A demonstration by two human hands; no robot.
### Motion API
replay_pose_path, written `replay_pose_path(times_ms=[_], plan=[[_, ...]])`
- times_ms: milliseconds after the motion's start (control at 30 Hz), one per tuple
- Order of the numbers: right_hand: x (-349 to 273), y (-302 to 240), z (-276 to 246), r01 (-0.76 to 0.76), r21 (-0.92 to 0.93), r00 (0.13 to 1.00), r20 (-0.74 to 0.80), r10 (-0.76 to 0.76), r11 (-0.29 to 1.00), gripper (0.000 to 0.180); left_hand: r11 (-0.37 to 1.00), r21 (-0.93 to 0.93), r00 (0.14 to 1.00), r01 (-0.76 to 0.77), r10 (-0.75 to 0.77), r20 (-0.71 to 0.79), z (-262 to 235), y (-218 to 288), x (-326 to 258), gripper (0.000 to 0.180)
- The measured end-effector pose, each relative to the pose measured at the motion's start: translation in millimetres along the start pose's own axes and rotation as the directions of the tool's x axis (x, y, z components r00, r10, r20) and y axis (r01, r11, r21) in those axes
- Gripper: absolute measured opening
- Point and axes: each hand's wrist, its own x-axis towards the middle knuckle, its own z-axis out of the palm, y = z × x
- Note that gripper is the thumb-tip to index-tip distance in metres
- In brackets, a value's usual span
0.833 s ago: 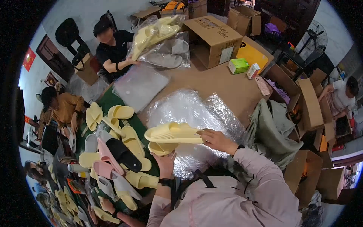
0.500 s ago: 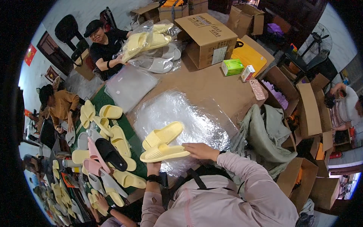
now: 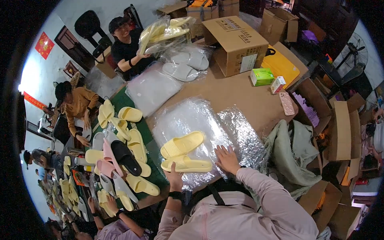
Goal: Pair and package finished foam slippers into plastic bags and boxes.
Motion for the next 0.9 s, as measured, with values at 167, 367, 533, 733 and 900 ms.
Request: replay_pose_path(times_ms=[167,367,533,733,900], plan=[[14,-17,-2,-0.212,-0.052,0.977,0.003,0.213,0.976,0.079,0.937,-0.329,0.988,-0.116,0.143,0.059,3,55,-8,0.045],[31,-44,3,-0.383,-0.056,0.919,0.070,0.387,0.922,0.071,0.899,-0.302,0.923,-0.317,0.365,0.119,-61,126,-28,0.036],[35,-32,33,-0.411,-0.075,0.905,-0.153,0.397,0.908,0.041,0.879,-0.345,0.913,-0.329,0.389,0.121,-73,150,-51,0.036],[88,-86,-21,-0.297,0.073,0.868,-0.396,0.301,0.952,0.040,0.866,-0.171,0.861,-0.469,0.492,0.128,-124,143,-51,0.041],[146,-134,-25,-0.381,0.480,0.923,0.142,0.359,0.790,0.045,0.877,-0.213,0.892,-0.432,0.450,0.043,-109,159,-61,0.026]])
